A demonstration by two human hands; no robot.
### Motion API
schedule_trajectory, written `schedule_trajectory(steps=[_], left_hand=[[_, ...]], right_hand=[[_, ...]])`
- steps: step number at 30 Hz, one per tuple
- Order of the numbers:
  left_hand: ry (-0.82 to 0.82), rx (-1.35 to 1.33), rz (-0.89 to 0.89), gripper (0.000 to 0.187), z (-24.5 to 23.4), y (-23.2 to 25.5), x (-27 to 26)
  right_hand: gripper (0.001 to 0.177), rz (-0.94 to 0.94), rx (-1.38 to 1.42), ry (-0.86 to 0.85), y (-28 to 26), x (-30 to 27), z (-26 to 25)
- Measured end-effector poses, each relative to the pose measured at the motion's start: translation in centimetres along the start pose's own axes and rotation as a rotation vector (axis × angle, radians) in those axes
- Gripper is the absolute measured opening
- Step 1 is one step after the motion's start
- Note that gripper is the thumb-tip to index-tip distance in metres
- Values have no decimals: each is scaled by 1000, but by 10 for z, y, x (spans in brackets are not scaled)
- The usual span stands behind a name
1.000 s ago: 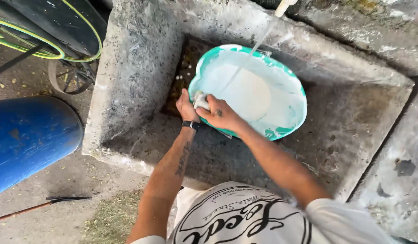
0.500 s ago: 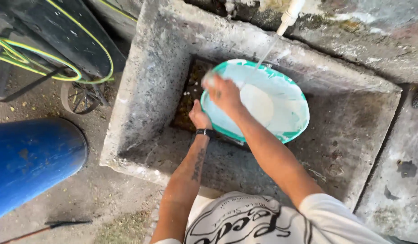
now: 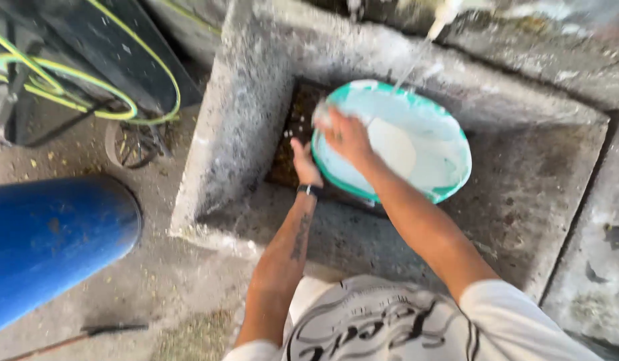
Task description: Washing a white bucket in an outdoor concrete sink using a brush and a sponge.
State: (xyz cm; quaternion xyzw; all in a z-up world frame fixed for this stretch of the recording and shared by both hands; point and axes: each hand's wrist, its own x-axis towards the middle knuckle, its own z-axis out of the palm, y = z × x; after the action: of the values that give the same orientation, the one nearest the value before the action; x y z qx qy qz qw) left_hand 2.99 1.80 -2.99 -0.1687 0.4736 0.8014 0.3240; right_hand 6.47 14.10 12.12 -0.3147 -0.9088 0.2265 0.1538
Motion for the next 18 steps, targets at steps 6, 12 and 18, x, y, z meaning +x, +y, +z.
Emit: schedule_trajectory(steps=[6, 12, 18], left_hand=[[-226, -11, -263, 106, -15, 26, -10], [-152, 486, -82, 99, 11, 62, -17], [-137, 1512, 592, 59, 57, 82, -27]], right_hand=[[32, -16, 185, -723, -7, -42, -28], [26, 211, 488, -267, 8, -59, -3], [41, 416, -3, -693, 60, -93, -31]])
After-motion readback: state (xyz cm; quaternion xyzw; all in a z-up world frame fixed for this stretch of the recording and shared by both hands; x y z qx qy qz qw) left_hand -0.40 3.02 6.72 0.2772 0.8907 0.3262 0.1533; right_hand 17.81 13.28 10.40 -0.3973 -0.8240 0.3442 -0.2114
